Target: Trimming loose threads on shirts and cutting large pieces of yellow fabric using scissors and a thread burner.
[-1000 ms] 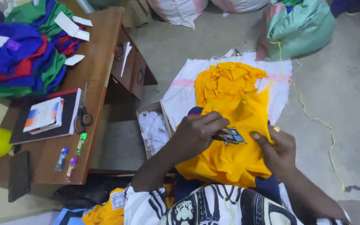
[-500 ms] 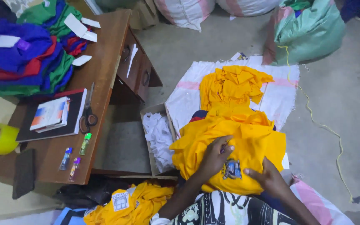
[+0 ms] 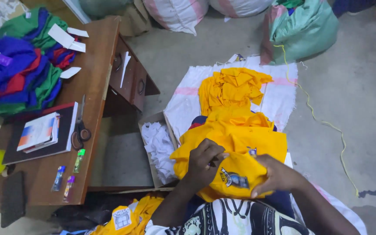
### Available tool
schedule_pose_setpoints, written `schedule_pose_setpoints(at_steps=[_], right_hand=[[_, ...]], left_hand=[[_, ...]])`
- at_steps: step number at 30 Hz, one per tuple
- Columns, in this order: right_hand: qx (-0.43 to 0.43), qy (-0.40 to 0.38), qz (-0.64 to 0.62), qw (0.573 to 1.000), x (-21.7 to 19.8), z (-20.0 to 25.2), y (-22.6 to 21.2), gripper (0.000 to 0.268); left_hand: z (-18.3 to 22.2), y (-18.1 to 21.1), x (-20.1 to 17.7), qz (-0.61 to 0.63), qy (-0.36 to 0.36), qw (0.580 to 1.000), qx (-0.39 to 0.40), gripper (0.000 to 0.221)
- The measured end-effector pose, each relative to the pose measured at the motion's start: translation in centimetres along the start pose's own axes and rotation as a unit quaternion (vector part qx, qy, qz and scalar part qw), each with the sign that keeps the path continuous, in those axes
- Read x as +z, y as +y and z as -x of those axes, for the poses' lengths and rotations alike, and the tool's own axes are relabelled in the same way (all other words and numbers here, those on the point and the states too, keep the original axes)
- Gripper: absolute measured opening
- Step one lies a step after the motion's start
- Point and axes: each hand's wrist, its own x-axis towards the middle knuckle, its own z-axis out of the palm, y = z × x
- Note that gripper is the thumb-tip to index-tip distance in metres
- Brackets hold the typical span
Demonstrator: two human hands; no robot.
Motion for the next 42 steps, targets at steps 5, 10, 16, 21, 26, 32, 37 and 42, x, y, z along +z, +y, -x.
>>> schedule_pose_setpoints(at_steps=[5, 10, 16, 21, 26, 32, 37, 42], right_hand=[[-0.128, 0.015, -0.122, 0.984, -0.9, 2.8, -7.2, 0.061], [-0.15, 0.174, -0.435, 0.871, 0.1, 1.9, -10.3, 0.036], [-0.03, 0.195, -0.663, 0.722, 2.2, 0.3, -6.9, 0.044], [-0.037, 0.245, -0.599, 0.762, 2.0, 1.6, -7.3, 0.041], [0.01, 0.303, -0.552, 0.776, 1.7, 3.3, -12.2, 0.034], [0.065, 0.315, -0.537, 0.78, 1.2, 3.4, -12.8, 0.037], [0.023, 0.299, -0.521, 0.799, 1.6, 3.5, -11.9, 0.037], [0.049, 0.309, -0.537, 0.783, 1.3, 3.4, -12.6, 0.04]], left_hand=[[-2.4, 0.5, -0.1, -0.103, -0.026, 0.989, 0.102, 0.028], [-5.1, -2.1, 3.4, -0.271, 0.094, 0.948, 0.138, 0.025], [-0.4, -1.8, 3.3, 0.128, -0.14, 0.971, -0.144, 0.056], [6.0, -2.7, 6.8, -0.043, -0.034, 0.999, -0.005, 0.049], [6.2, -0.6, 5.3, -0.053, -0.062, 0.996, -0.025, 0.047], [6.4, -0.4, 4.9, -0.073, -0.076, 0.994, -0.011, 0.045], [6.5, -0.5, 5.1, -0.066, -0.075, 0.995, -0.016, 0.046], [5.9, -0.4, 5.7, -0.002, -0.03, 0.999, -0.04, 0.037]])
